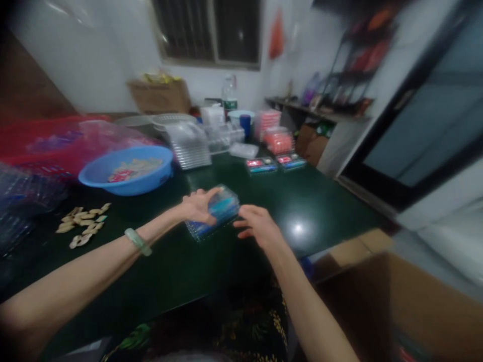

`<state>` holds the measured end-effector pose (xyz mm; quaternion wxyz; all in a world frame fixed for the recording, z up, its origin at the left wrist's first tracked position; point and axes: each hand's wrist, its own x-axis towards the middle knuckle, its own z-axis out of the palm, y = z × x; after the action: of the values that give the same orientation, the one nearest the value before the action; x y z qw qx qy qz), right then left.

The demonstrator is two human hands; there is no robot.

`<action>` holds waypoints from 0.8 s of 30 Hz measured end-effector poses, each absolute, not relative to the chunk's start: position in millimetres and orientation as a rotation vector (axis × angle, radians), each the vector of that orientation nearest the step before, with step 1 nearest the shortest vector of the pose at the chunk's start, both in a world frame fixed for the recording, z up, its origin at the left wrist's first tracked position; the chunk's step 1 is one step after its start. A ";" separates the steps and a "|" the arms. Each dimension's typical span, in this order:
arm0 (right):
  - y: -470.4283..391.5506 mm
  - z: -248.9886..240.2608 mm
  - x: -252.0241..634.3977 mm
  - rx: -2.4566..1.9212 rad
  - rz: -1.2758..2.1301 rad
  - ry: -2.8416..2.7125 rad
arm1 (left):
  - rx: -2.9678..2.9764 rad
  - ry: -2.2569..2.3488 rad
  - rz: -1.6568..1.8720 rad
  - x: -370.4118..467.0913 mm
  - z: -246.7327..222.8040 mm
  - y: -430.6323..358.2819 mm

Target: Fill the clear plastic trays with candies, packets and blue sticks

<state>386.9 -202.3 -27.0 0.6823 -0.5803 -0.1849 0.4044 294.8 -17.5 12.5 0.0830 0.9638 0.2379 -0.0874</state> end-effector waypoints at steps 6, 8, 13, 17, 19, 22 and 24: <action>-185.2 -49.4 441.6 -1.726 0.551 -0.628 | 2.951 0.676 -0.197 293.4 2.5 -29.3; -167.7 -57.2 468.2 -1.865 0.388 -0.639 | 3.010 0.664 -0.156 293.4 0.8 -34.0; -129.3 -62.7 529.6 -2.186 -0.029 -0.717 | 3.059 0.689 -0.172 291.9 4.2 -37.9; -109.4 -61.5 558.2 -2.362 -0.194 -0.835 | 3.018 0.725 -0.264 269.0 7.6 -24.1; -101.6 -61.2 567.3 -2.425 -0.243 -0.908 | 3.010 0.727 -0.259 247.3 4.0 -10.5; -94.0 -61.6 574.8 -2.493 -0.281 -1.020 | 3.004 0.765 -0.189 207.5 -8.7 16.1; -93.2 -62.4 574.0 -2.519 -0.294 -1.080 | 2.999 0.854 -0.105 181.0 -18.0 35.2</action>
<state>574.0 -93.2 -62.4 0.1913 -0.8969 -0.3847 -0.1047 181.0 35.2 -18.0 0.0110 0.9611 0.2738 -0.0338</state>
